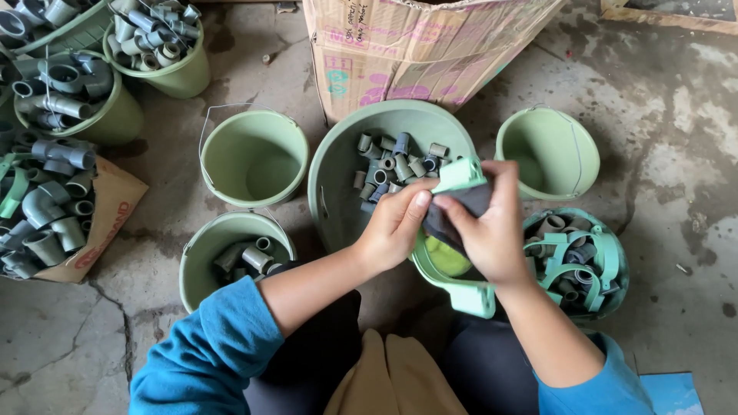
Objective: The person sits on the floor and wipes small plastic pipe fittings with a cloth. They pick each fitting from a central bucket, wipe it, and place it into a different bucket. The process is repeated for multiple fittings throughout the clip.
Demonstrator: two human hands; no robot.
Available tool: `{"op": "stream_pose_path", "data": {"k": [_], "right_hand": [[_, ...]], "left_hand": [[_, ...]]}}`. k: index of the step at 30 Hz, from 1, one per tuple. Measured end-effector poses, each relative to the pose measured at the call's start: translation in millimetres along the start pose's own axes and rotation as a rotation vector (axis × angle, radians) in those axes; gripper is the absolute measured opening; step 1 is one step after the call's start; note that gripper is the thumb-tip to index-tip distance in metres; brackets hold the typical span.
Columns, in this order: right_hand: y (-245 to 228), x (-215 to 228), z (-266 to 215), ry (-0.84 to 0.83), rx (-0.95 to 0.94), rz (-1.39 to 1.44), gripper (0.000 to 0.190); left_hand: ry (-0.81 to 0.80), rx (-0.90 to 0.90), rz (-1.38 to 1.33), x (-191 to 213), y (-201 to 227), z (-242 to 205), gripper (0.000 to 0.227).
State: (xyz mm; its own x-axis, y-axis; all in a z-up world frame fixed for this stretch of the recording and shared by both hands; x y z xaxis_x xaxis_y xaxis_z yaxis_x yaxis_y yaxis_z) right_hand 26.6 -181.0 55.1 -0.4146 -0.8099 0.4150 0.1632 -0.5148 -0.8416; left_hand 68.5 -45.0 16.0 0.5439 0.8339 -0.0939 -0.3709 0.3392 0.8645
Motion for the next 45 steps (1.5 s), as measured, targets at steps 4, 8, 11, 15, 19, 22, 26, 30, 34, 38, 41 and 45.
{"op": "stream_pose_path", "data": {"k": [4, 8, 11, 15, 19, 22, 26, 30, 34, 38, 41, 45], "right_hand": [[15.6, -8.2, -2.3, -0.091, -0.151, -0.051, 0.056], [7.4, 1.0, 5.2, 0.008, -0.009, -0.133, 0.062], [-9.4, 7.6, 0.5, 0.084, 0.163, -0.011, 0.051], [3.0, -1.3, -0.1, -0.005, 0.108, 0.085, 0.047], [10.9, -4.6, 2.1, -0.062, 0.098, 0.030, 0.056], [18.3, -14.8, -3.1, -0.143, -0.073, -0.107, 0.065], [38.6, -22.3, -11.2, -0.264, -0.256, -0.151, 0.073], [38.2, -29.9, -19.7, -0.360, -0.359, -0.156, 0.070], [21.4, -3.2, -6.2, -0.066, -0.211, -0.157, 0.066], [24.5, -3.7, -2.8, -0.013, -0.169, -0.140, 0.052], [76.2, -30.6, -19.5, -0.153, -0.348, -0.111, 0.048], [54.7, -49.6, -31.7, -0.364, -0.418, 0.163, 0.027]], "left_hand": [[-0.053, -0.065, 0.043, 1.5, 4.3, 4.1, 0.043], [-0.158, -0.074, 0.005, -10.5, 15.4, 3.7, 0.050], [-0.192, -0.028, -0.119, -18.5, 12.5, -0.4, 0.051], [-0.174, 0.017, -0.260, -9.4, -18.9, 0.3, 0.046], [-0.204, -0.060, -0.115, 1.4, 6.2, 11.4, 0.040], [-0.114, -0.182, 0.135, 13.1, 33.9, 20.0, 0.028], [-0.027, -0.180, 0.257, 18.1, 34.7, 16.6, 0.033], [0.004, -0.253, 0.331, 17.3, 47.9, 14.4, 0.024], [0.013, -0.281, 0.393, 16.8, 43.7, 9.6, 0.024], [-0.007, -0.519, 0.498, 8.5, 81.6, 14.6, 0.019], [-0.021, -0.705, 0.525, 5.7, 99.4, 9.4, 0.024], [-0.019, -0.932, 0.615, 5.7, 111.4, 0.2, 0.036]]}}
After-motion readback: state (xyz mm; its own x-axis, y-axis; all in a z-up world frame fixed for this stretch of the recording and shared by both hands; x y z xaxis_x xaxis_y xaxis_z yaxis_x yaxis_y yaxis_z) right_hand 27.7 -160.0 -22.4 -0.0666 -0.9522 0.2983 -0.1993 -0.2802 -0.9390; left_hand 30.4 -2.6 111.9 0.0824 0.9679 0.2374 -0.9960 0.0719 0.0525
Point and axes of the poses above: each hand's wrist, its own z-axis towards the middle knuckle, its own x-axis out of the back of the hand, y = z × x, the point moved 8 cm from there along z, towards the middle knuckle, and after that the axes turned 2 degrees about -x, right-handed, at the moved point
